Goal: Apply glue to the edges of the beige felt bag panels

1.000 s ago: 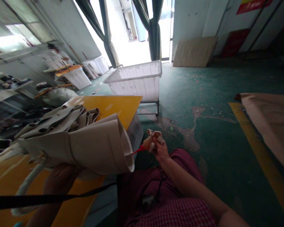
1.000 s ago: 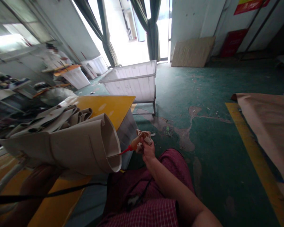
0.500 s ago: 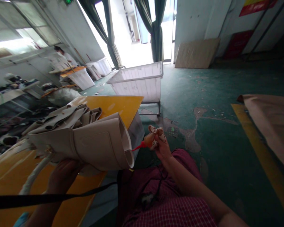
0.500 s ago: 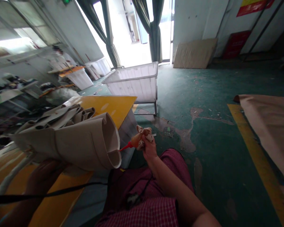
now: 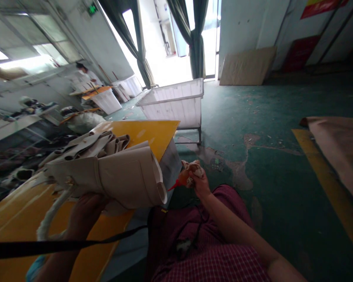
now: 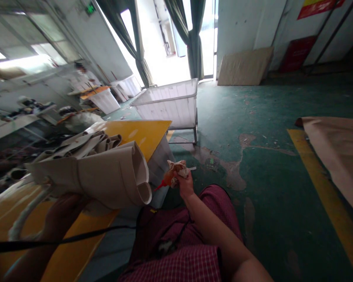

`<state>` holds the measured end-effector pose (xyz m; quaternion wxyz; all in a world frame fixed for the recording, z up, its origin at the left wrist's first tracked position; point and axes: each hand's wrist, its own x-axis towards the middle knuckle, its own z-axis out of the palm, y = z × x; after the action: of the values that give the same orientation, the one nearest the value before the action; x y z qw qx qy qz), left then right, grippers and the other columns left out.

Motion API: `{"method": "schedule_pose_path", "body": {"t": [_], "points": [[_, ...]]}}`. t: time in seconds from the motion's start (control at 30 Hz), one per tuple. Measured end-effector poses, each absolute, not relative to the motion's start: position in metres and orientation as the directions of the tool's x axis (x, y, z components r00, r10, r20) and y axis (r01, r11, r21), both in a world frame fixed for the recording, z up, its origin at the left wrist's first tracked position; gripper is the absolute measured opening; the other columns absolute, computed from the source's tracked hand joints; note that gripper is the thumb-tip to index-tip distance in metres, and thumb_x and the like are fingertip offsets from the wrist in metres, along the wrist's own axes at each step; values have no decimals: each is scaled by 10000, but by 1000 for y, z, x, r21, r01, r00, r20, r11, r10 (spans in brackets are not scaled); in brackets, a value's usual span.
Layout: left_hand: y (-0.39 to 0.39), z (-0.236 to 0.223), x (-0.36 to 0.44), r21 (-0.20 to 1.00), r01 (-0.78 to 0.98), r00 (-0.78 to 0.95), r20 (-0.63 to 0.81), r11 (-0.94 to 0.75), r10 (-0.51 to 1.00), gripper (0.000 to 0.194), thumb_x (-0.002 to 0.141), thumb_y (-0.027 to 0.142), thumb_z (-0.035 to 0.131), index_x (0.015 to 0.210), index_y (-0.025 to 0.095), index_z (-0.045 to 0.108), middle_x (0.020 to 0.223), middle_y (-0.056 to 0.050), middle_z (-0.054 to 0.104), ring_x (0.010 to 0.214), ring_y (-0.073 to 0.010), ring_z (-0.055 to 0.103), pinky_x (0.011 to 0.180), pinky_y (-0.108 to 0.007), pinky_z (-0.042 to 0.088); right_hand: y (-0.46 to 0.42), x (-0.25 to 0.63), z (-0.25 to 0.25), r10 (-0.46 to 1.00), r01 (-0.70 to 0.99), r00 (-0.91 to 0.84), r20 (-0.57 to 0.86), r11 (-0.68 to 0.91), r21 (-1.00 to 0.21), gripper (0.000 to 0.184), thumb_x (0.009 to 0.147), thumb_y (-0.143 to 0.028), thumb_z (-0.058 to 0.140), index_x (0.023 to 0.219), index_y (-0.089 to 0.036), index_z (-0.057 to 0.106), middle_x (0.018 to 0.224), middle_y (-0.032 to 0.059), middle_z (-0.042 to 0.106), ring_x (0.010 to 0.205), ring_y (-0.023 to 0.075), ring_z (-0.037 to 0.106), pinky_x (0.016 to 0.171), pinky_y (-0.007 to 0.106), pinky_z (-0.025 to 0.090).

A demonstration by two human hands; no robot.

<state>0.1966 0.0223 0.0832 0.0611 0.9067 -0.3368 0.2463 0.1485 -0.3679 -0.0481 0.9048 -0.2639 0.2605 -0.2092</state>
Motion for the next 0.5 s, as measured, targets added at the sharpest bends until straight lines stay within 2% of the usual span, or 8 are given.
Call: {"method": "schedule_pose_path", "body": {"t": [0.17, 0.27, 0.4, 0.5], "points": [[16, 87, 187, -117, -672, 558, 570, -731, -604, 418, 976, 386, 522, 599, 215, 581, 617, -34, 608, 601, -172, 619, 569, -290, 485, -373, 136, -55, -511, 251, 756, -410, 804, -539, 707, 329, -347, 997, 906, -201, 616, 809, -52, 703, 685, 133, 658, 609, 250, 563], [16, 88, 182, -133, -700, 542, 541, -702, -643, 422, 986, 339, 508, 592, 209, 587, 606, -20, 598, 586, -150, 606, 586, -285, 498, -375, 138, -53, -500, 261, 757, -421, 822, -506, 750, 339, -372, 1001, 962, -211, 617, 864, -43, 716, 715, 152, 678, 611, 274, 587], [24, 82, 178, -175, -667, 556, 531, -724, -640, 411, 1006, 334, 494, 649, 190, 637, 660, -24, 629, 649, -153, 634, 645, -301, 532, -372, 148, -47, -486, 247, 785, -384, 814, -526, 768, 360, -417, 995, 987, -218, 599, 872, -42, 713, 699, 158, 672, 546, 272, 569], [29, 78, 175, -241, -659, 530, 522, -712, -668, 399, 1011, 337, 499, 679, 177, 655, 696, -42, 643, 685, -171, 660, 635, -304, 542, -367, 153, -49, -504, 254, 782, -366, 795, -551, 742, 345, -393, 998, 927, -211, 576, 837, -54, 701, 699, 136, 664, 585, 252, 572]]}}
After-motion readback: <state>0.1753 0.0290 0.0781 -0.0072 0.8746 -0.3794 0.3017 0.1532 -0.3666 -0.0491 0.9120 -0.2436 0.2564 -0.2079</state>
